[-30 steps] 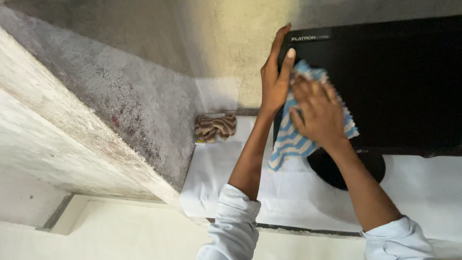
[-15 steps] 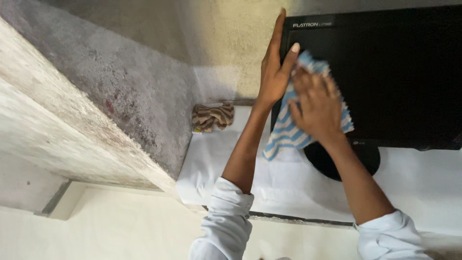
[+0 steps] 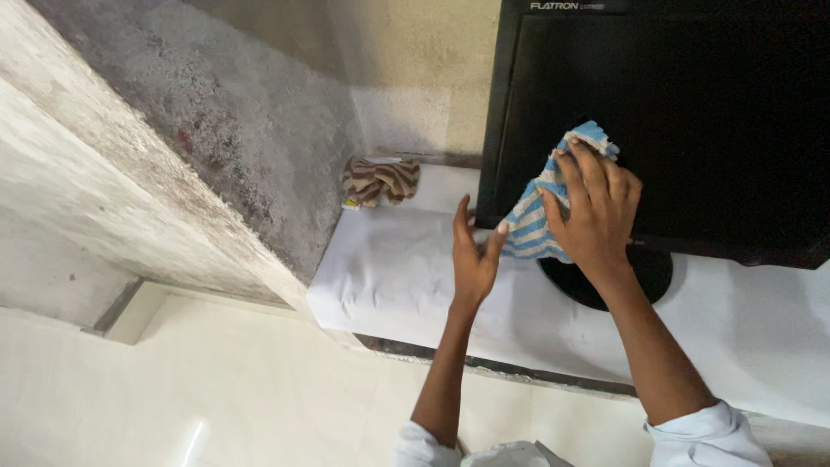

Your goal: The person wipes the front screen, back panel, and stand of a black computer monitor using a blue and white striped cloth. The monitor is placed on a white sheet on a table, and the person rotates it to clean all sides.

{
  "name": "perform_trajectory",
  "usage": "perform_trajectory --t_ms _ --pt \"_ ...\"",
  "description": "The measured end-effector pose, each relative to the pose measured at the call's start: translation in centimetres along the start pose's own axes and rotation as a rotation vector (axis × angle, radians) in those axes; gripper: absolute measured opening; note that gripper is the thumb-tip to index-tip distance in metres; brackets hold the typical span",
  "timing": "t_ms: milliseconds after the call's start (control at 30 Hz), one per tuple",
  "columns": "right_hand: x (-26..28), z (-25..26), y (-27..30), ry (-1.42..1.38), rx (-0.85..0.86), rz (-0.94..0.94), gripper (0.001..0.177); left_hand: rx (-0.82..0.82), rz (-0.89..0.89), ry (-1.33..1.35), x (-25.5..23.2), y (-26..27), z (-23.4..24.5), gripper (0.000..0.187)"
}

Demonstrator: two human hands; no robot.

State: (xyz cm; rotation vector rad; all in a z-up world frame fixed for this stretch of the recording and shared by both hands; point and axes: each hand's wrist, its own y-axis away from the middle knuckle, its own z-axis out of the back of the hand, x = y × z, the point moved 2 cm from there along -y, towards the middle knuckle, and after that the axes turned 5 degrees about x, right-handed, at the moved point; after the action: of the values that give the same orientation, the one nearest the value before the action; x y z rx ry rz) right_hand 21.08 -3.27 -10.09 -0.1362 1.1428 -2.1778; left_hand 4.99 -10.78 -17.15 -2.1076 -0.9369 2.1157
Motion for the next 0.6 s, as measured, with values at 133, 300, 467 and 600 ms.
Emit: perform_trajectory --t_ms 133,300,467,600 --pt "-0.3 1.6 0.4 -0.127 0.019 -0.017 0.059 -0.044 0.083 -0.123 0.4 3.1 -1.1 0.082" --pt "-1.2 3.2 1.5 -0.264 0.136 -0.023 0.072 -0.213 0.163 -0.245 -1.4 4.0 -0.7 0.055" --pt "-2.1 4.2 1.6 -0.358 0.206 -0.014 0.072 -0.196 -0.282 -0.541 -3.9 3.5 -2.3 0.035" --pt "-3.0 5.4 1.1 -0.413 0.257 0.003 0.067 -0.090 -0.169 -0.477 -4.2 2.0 -5.0 0.043"
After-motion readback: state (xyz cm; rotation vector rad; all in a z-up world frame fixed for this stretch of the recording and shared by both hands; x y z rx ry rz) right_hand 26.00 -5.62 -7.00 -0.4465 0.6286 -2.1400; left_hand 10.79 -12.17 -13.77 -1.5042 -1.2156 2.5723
